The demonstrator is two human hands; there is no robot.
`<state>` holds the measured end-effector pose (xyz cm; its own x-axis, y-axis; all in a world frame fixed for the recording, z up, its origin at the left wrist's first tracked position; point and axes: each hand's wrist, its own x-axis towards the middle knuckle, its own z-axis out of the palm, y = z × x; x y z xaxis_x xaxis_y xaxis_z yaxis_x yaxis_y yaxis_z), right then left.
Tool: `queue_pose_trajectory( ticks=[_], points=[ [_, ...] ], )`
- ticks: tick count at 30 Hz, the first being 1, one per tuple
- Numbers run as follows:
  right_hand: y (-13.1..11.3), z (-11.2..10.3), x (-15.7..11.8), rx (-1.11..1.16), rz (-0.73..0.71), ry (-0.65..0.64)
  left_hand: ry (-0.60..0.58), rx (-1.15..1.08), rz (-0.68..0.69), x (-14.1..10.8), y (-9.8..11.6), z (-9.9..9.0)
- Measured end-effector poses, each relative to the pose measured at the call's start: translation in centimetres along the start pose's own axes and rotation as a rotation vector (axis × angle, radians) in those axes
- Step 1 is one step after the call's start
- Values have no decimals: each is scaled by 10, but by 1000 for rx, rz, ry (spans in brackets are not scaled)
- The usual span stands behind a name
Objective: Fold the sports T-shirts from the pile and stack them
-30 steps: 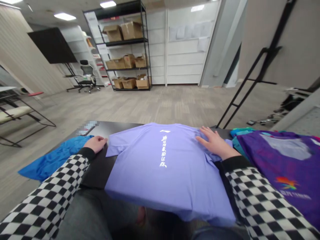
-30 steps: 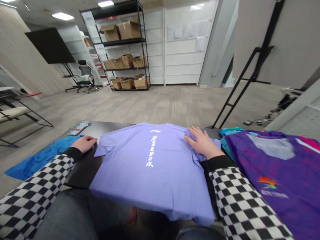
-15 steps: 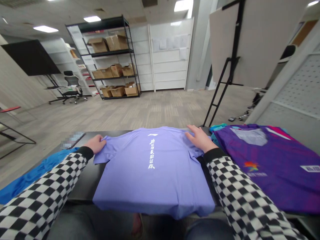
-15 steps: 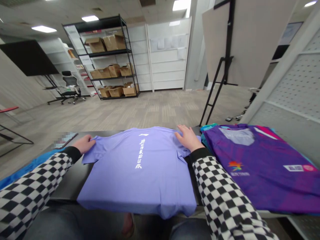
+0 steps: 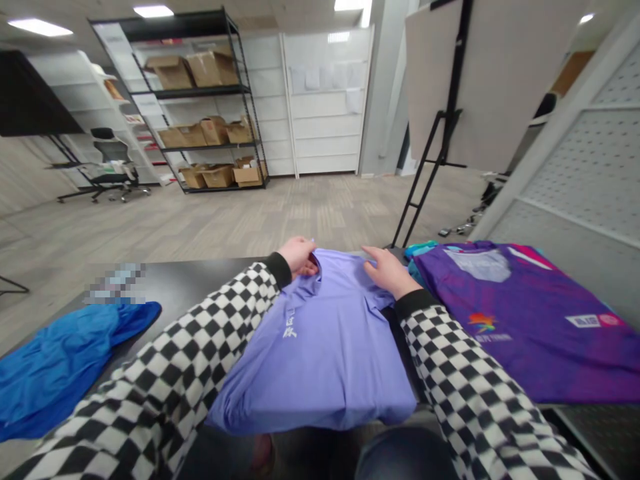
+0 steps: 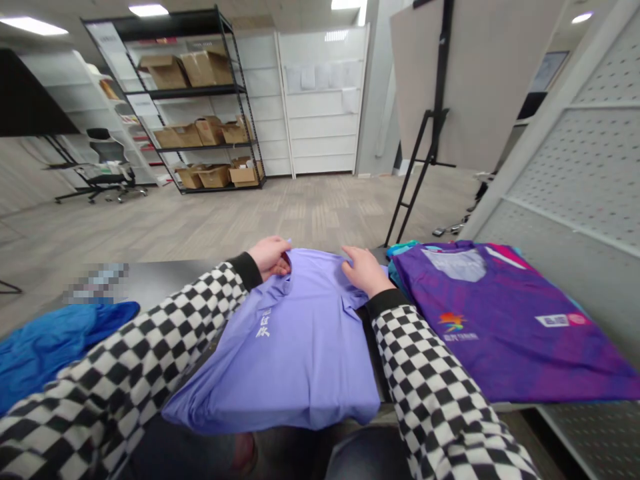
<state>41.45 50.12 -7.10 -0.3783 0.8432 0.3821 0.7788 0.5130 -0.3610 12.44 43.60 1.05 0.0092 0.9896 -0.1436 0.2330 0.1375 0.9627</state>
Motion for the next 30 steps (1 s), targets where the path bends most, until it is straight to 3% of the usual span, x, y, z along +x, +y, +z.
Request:
queue_pose_trajectory(
  ticks=[3, 5, 7, 10, 12, 13, 15, 17, 21, 26, 30],
  points=[
    [-3, -1, -1, -2, -8, -14, -93, -38, -160, 2, -25, 59],
    [-5, -2, -2, 3, -19, -16, -153, -133, -189, -4, -38, 66],
    [-10, -3, -3, 11, -41, -13, -141, -245, -117, -7, -47, 44],
    [-27, -4, -7, 44, -119, -36, 96, -175, 67, -3, -62, -31],
    [-42, -2, -11, 86, -193, -82, 328, 109, 176, 3, -76, -88],
    [-50, -1, -14, 112, -234, -118, 376, 294, 236, 6, -85, -112],
    [-64, 3, -18, 164, -311, -208, 334, 624, 326, 11, -103, -148],
    [-73, 7, -22, 193, -356, -305, 203, 814, 393, 17, -117, -165],
    [-77, 7, -27, 169, -348, -397, 66, 847, 511, 34, -123, -165],
    [-75, 4, -28, 130, -330, -409, -19, 797, 584, 52, -117, -175],
    [-73, 5, -28, 136, -363, -389, 15, 816, 639, 61, -116, -197]
  ],
)
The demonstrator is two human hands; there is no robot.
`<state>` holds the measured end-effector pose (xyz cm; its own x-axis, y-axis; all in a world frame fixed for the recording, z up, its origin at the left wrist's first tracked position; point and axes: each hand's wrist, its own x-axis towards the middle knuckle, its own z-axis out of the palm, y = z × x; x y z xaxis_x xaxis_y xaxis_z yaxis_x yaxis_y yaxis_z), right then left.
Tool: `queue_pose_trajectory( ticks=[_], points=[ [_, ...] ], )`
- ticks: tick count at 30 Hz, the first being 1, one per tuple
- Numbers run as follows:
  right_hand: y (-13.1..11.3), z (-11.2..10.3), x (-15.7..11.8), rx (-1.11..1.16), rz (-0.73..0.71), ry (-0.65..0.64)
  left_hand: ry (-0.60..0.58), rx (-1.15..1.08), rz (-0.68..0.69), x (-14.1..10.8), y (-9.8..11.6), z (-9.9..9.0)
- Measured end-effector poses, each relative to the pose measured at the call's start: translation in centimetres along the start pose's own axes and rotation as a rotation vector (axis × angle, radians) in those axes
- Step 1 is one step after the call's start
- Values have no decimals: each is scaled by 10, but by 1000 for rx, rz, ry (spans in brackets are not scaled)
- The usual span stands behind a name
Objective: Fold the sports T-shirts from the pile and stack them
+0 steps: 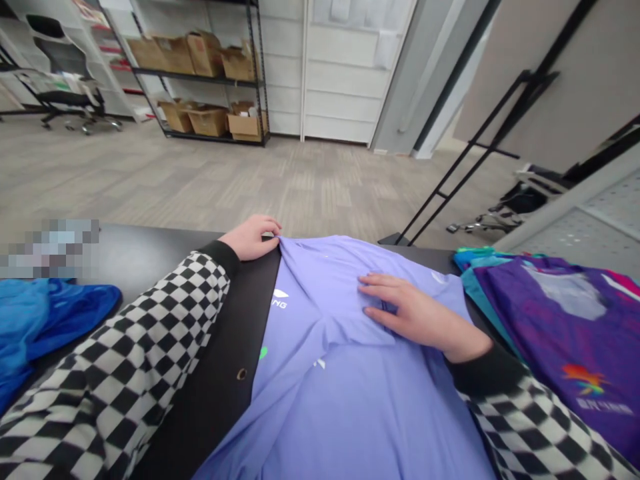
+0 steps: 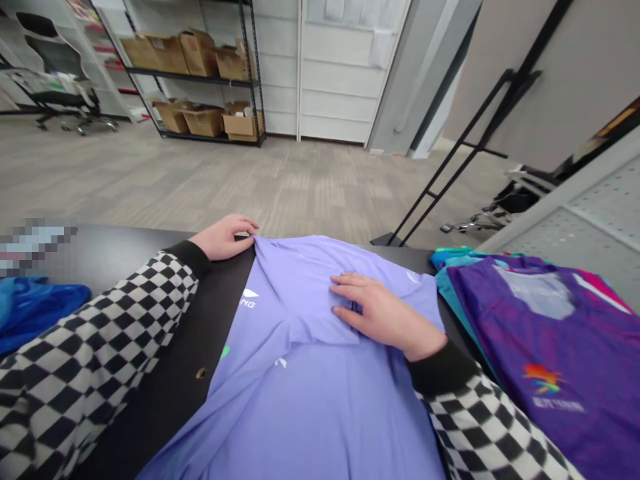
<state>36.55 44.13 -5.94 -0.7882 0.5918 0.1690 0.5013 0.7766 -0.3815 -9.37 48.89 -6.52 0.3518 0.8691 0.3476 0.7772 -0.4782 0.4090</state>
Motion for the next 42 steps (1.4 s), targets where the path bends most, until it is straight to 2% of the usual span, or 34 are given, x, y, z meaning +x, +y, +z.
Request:
queue_pose_trajectory(
  ticks=[6, 10, 14, 18, 20, 23, 25, 28, 31, 35, 39, 42],
  points=[
    [0, 1, 1, -39, -96, 35, 110, 105, 58, 14, -12, -9],
    [-5, 1, 2, -56, -75, 32, 132, 298, -43, 20, -8, 2],
    [-9, 1, 3, -55, -86, 25, 200, 388, -193, 23, 10, 11],
    [-7, 1, 3, -33, -93, 42, 257, 367, -257, 12, 47, 6],
    [-5, 1, 3, -22, -92, 43, 199, 325, -235, -7, 68, 6],
    [-4, 2, 2, -11, -89, 38, -24, 289, -97, -50, 90, 13],
    [-4, 3, 2, -6, -86, 35, -177, 316, -72, -77, 92, 17],
    [-5, 3, 2, -1, -83, 25, -307, 389, -157, -100, 83, 15],
    [-8, 2, 2, 0, -87, 23, -350, 436, -220, -100, 73, 5],
    [-9, 2, 3, -1, -88, 30, -295, 462, -187, -98, 75, -6],
    [-6, 3, 3, 19, -76, 24, -370, 401, -163, -112, 79, -4],
    [-1, 3, 3, 42, -83, 33, -393, 396, -237, -128, 77, -1]
  ],
)
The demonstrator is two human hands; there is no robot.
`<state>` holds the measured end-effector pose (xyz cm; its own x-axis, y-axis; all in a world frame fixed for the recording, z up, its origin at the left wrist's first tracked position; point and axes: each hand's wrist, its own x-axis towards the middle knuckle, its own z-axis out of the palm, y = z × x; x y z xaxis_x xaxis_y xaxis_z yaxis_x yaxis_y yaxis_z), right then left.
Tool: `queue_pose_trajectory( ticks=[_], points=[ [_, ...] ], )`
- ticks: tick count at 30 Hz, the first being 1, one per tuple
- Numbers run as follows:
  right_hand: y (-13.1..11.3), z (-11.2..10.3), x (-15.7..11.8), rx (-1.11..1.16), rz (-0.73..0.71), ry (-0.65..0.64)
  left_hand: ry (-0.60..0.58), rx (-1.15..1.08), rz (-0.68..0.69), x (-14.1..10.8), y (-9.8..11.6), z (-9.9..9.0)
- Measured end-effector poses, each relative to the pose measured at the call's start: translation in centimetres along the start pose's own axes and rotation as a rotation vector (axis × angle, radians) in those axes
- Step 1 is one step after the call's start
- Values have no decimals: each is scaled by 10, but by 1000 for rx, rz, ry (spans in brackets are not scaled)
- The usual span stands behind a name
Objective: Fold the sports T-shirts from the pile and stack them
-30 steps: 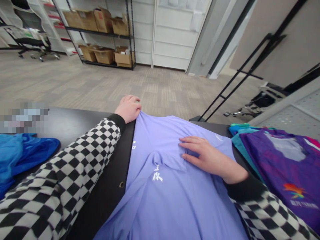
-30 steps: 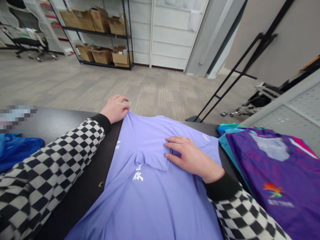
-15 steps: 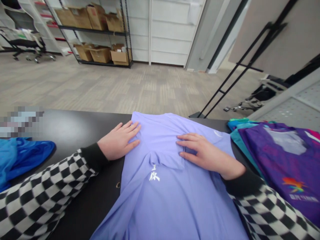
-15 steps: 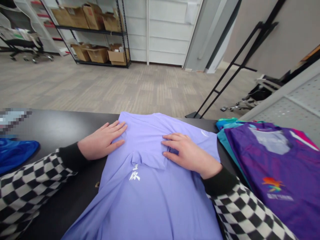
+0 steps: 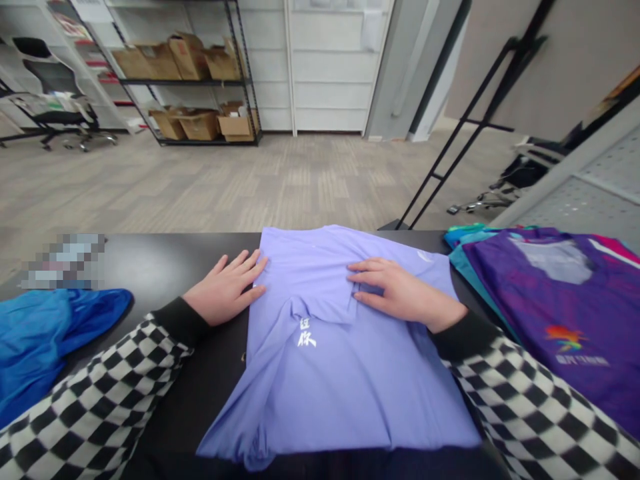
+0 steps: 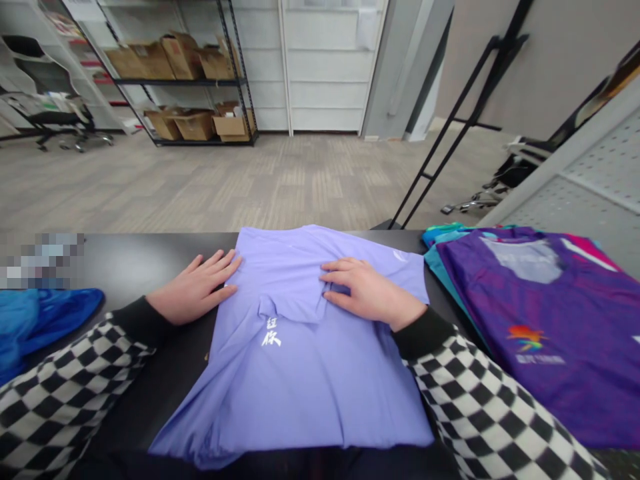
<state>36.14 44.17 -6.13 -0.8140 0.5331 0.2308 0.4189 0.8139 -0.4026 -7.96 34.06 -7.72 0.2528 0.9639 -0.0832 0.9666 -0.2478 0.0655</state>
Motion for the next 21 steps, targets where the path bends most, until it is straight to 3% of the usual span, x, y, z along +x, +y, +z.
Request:
queue_pose_trajectory(
  ticks=[4, 6, 9, 11, 13, 16, 18, 21],
  points=[
    [8, 4, 0, 23, -28, 10, 93, -54, -129, -17, -2, 3],
    [10, 8, 2, 36, -33, 25, 186, -114, -131, -28, 5, 3],
    [3, 5, 4, 52, 20, 82, 324, -225, 4, -50, 26, 2],
    [-15, -4, 1, 50, 90, 163, 391, -290, 115, -69, 45, 2],
    [-48, -14, -11, 51, 137, 297, 462, -339, 158, -91, 63, 2],
    [-121, -14, -48, 114, 164, 503, 566, -379, 97, -130, 88, 4],
    [-178, 7, -83, 229, 194, 563, 603, -406, 41, -159, 104, 10],
    [-254, 66, -136, 479, 260, 472, 622, -500, -64, -205, 126, 32]
  ],
)
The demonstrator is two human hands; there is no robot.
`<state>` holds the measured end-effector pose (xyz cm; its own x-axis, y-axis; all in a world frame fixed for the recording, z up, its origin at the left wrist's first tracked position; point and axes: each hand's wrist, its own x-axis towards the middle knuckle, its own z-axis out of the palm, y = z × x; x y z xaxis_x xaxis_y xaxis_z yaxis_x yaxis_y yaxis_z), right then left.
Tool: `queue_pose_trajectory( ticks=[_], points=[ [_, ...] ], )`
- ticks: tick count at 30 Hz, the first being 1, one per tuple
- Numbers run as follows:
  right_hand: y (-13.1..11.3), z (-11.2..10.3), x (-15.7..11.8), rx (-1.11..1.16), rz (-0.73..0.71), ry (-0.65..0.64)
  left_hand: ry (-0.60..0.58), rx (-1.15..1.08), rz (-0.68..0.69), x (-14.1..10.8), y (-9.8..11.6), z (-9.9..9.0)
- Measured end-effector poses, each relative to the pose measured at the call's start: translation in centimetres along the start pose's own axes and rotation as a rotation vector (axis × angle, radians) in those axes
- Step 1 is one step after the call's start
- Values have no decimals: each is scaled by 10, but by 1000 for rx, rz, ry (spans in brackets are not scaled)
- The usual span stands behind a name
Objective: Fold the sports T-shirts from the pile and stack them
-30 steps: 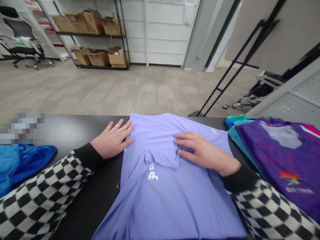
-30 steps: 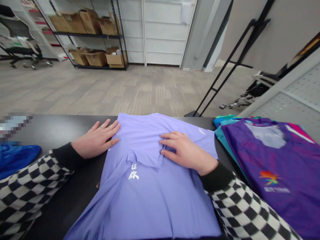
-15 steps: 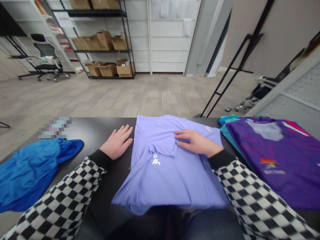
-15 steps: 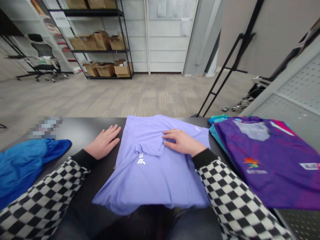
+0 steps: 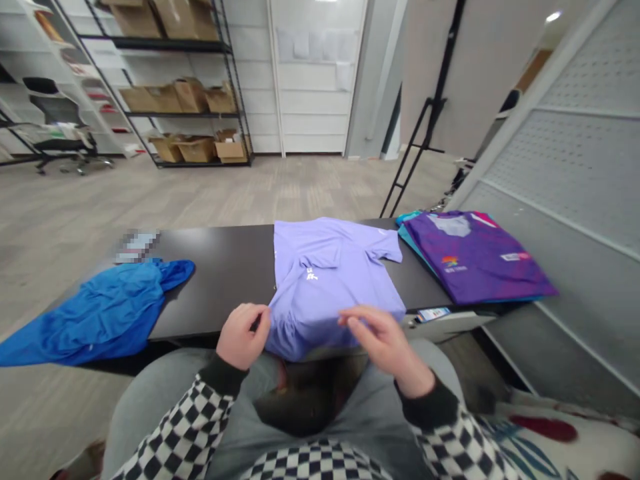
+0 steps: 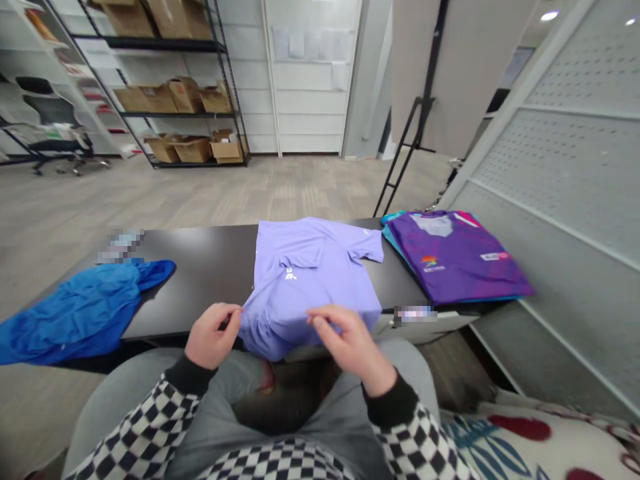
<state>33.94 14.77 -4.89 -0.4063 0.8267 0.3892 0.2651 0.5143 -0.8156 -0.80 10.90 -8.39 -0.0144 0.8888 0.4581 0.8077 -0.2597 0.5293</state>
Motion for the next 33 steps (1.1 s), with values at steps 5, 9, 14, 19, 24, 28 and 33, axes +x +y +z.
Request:
queue_pose_trajectory(
  ticks=[5, 9, 14, 19, 24, 28, 33],
  points=[
    [9, 64, -104, 22, 260, -225, 21, -177, -388, -69, -13, 10],
    [21, 68, -112, -13, 355, -135, 58, -321, -550, -77, -32, 24],
    [13, 79, -70, 0, 254, -81, -15, -441, -573, -61, -23, 42],
    [5, 113, -50, 71, 227, -105, -29, -457, -539, -58, -13, 42],
    [19, 135, -67, 154, 281, -91, -42, -291, -398, -64, 3, 14],
    [34, 131, -78, 348, 362, -12, -134, -107, -243, -59, 47, 10],
    [41, 121, -67, 507, 364, 133, -573, -100, 99, -67, 94, 42]
  ],
)
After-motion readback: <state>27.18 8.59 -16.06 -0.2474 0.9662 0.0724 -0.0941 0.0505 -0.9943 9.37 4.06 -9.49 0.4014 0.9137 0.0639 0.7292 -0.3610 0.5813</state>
